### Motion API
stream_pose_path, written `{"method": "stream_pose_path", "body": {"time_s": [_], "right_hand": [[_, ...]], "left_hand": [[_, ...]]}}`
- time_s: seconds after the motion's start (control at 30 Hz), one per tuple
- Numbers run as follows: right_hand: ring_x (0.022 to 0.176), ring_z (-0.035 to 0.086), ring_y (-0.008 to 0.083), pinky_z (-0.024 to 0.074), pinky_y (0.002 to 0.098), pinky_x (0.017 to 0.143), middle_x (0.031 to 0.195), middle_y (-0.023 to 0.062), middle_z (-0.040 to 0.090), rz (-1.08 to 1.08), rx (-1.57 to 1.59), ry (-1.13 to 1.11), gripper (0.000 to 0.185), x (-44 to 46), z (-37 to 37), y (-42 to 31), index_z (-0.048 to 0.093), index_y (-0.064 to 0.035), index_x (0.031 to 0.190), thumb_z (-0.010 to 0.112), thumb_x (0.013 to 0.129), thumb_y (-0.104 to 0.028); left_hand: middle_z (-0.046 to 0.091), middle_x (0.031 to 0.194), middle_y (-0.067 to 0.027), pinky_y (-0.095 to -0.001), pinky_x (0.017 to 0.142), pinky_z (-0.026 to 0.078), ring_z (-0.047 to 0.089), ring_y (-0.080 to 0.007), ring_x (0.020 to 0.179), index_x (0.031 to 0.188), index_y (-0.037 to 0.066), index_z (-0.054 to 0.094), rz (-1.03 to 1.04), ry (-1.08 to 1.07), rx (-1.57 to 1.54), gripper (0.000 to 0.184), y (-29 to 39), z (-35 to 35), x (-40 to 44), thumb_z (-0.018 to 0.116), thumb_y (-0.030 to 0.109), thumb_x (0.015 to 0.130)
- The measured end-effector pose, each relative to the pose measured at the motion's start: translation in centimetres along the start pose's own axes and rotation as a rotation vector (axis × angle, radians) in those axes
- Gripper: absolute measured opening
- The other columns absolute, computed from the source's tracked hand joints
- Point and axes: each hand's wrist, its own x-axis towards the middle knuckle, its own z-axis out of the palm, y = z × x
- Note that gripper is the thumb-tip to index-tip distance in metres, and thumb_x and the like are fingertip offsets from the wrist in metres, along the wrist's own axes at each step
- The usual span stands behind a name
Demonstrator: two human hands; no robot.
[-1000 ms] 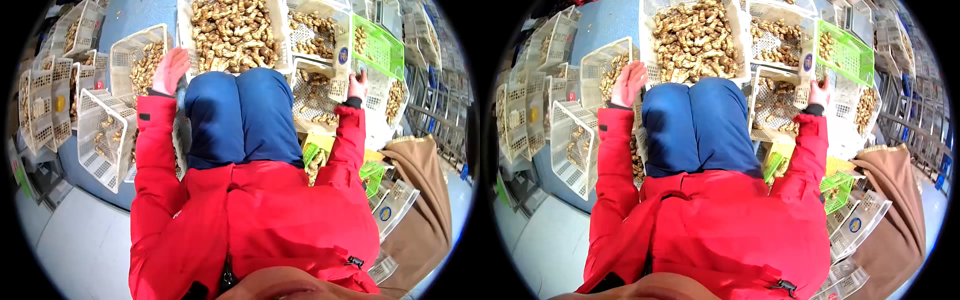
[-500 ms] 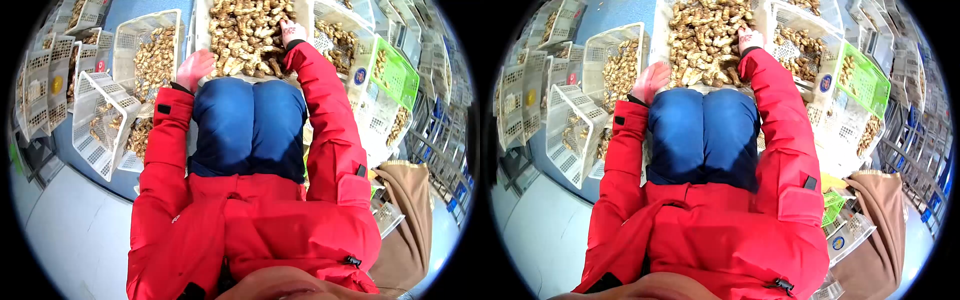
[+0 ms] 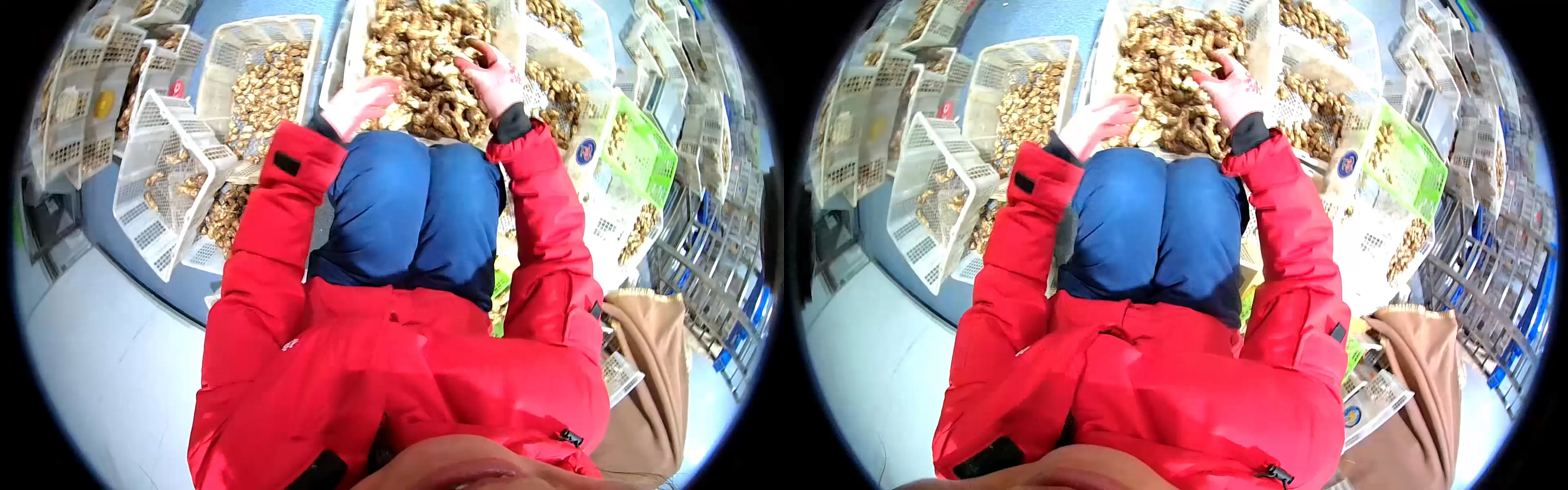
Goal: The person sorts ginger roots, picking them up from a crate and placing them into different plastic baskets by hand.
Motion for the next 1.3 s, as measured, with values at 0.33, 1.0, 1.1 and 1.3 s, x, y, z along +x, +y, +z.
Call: {"method": "stream_pose_path", "body": {"time_s": [0.33,1.0,1.1,1.3], "right_hand": [[0.094,0.058,0.0227,0.0452,0.0293,0.082,0.102,0.0121,0.060,-0.442,-0.058,-0.033,0.039,-2.5,3.1,-9.6,0.054,-0.0064,0.117,0.061,0.079,-0.013],[0.090,0.061,0.0218,0.0461,0.0313,0.080,0.098,0.0095,0.065,-0.081,-0.342,-0.344,0.033,2.6,1.5,4.0,0.060,-0.0178,0.111,0.056,0.081,-0.029],[0.095,0.059,0.0267,0.0459,0.0359,0.083,0.103,0.0111,0.062,0.005,-0.706,-0.509,0.034,3.1,2.0,5.0,0.058,-0.0190,0.112,0.054,0.081,-0.033],[0.096,0.057,0.0259,0.0465,0.0353,0.082,0.098,0.0095,0.061,-0.187,-0.997,-0.424,0.042,-1.1,2.0,10.1,0.052,-0.0228,0.116,0.063,0.076,-0.020]], "left_hand": [[0.057,0.106,-0.0129,-0.0361,0.081,0.045,0.055,-0.0258,0.099,0.117,-0.002,0.047,0.394,0.225,-0.244,0.036,2.7,2.7,-0.6,0.050,0.021,0.088],[0.048,0.124,-0.0166,-0.0342,0.094,0.041,0.049,-0.0247,0.112,0.126,0.000,0.039,0.118,0.192,-0.244,0.040,2.2,-1.8,-1.7,0.044,0.025,0.094],[0.050,0.121,-0.0167,-0.0346,0.093,0.042,0.051,-0.0243,0.110,0.125,-0.002,0.038,0.165,0.212,-0.193,0.039,1.9,-2.9,-3.1,0.042,0.022,0.094],[0.055,0.112,-0.0121,-0.0318,0.076,0.048,0.057,-0.0215,0.094,0.117,0.003,0.048,-0.009,0.605,-0.357,0.040,-10.7,-12.8,-16.6,0.053,0.031,0.088]]}}
